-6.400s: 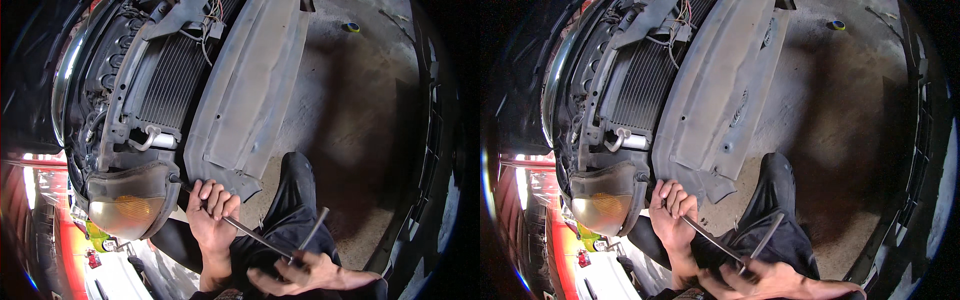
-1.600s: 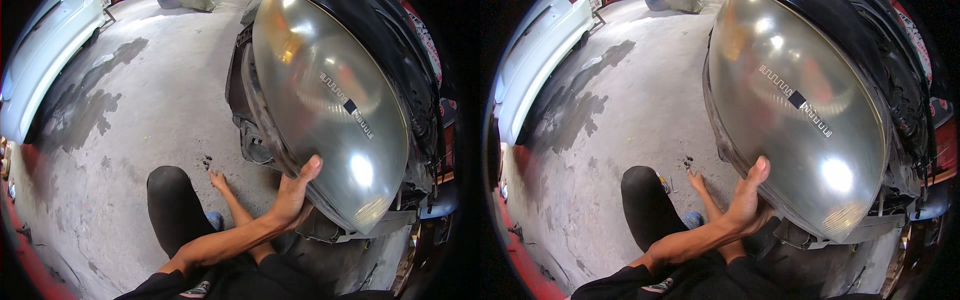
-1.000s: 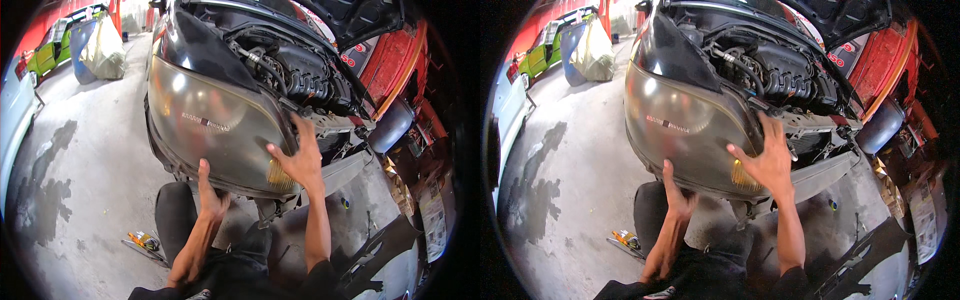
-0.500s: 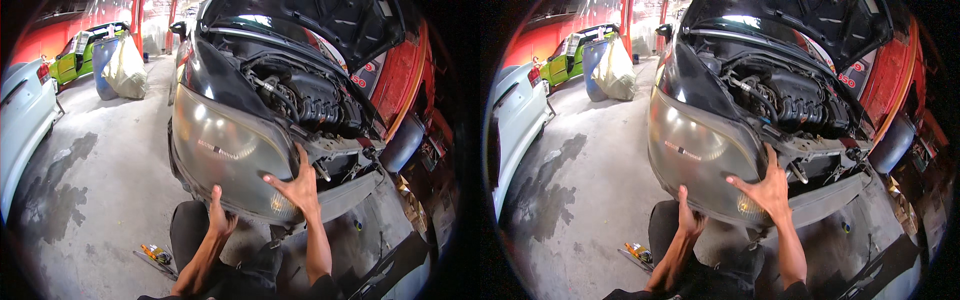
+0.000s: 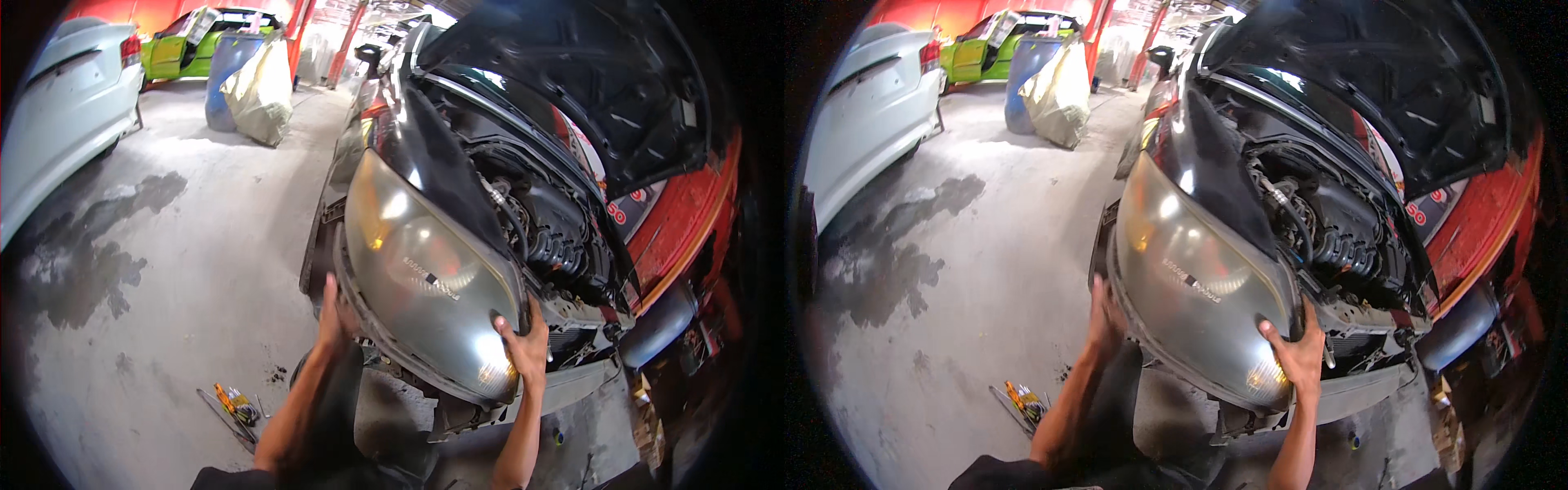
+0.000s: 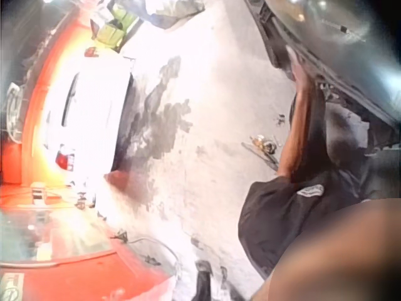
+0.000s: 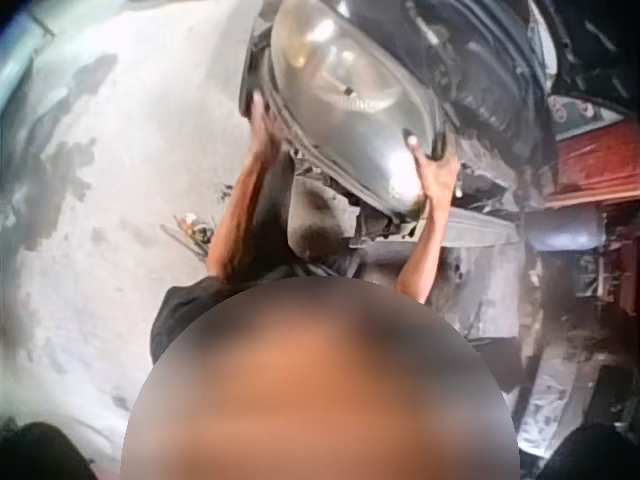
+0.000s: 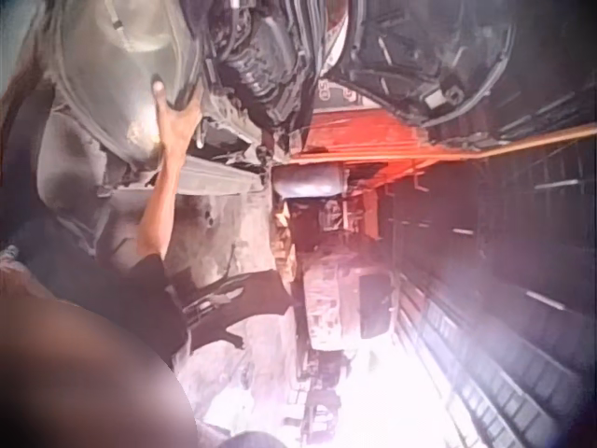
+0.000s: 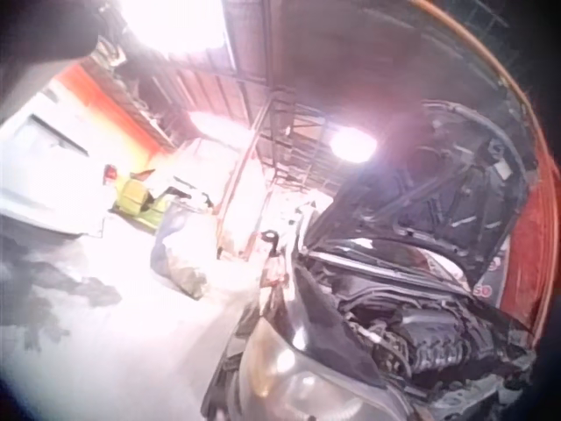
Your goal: Removing screws and detaching a vehicle headlight and bumper components.
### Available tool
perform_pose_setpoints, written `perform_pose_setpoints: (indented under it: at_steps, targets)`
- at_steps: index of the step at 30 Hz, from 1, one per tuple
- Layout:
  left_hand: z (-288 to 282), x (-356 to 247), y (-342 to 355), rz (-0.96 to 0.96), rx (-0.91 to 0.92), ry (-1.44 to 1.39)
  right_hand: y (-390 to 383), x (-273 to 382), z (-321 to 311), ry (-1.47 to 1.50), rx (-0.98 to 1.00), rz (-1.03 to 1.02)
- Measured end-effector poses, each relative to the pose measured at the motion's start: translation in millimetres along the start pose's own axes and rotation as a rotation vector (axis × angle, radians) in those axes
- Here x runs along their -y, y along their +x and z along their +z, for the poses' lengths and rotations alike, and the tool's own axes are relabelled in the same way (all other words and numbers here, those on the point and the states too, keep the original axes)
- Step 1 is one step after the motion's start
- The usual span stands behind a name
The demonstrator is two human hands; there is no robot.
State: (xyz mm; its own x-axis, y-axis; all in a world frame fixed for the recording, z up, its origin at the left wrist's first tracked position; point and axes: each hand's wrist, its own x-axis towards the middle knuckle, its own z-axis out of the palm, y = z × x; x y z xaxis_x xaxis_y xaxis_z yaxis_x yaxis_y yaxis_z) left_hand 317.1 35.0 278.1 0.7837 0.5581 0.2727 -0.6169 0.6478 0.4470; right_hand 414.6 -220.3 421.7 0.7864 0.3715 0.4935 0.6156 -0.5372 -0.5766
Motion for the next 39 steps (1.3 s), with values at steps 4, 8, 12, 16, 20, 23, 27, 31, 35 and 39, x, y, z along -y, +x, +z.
perform_pose_setpoints:
  at_steps: [4,8,12,16,20,23,27,31,35,39]
  targets:
    - [-17.9,-33.5,55.0,-0.154,-0.018,-0.021,4.5,-8.6,3.9,0.011,0.005,-0.045]
    - [26.3,-33.4,50.9,-0.02,-0.375,0.107,5.9,-13.8,4.8,-0.009,-0.014,-0.057]
    - [22.6,-22.2,47.1,0.15,-0.409,0.188,8.3,-8.9,3.2,0.062,0.029,-0.04]
    - [41.8,-20.1,29.0,0.157,-0.516,0.285,13.8,-26.2,-12.7,0.234,0.112,0.069]
    - [45.9,-8.6,6.2,0.228,-0.477,0.26,-1.6,-43.8,-22.6,0.243,0.052,0.059]
    - [57.3,-25.8,-4.8,0.18,-0.473,0.215,-7.2,-37.4,-22.3,0.211,0.033,0.078]
    - [58.4,-25.5,-5.7,0.162,-0.493,0.245,-9.2,-34.8,-19.9,0.167,0.017,0.172]
    - [47.1,-26.3,-3.3,0.095,-0.497,0.268,-7.9,-35.0,-18.5,0.067,0.04,0.097]
    - [43.9,-28.5,3.5,0.029,-0.566,0.217,-12.6,-16.7,-15.0,0.052,0.045,0.125]
    - [14.0,-30.5,21.8,0.02,-0.32,0.323,-16.0,8.8,-23.1,0.023,0.13,0.199]
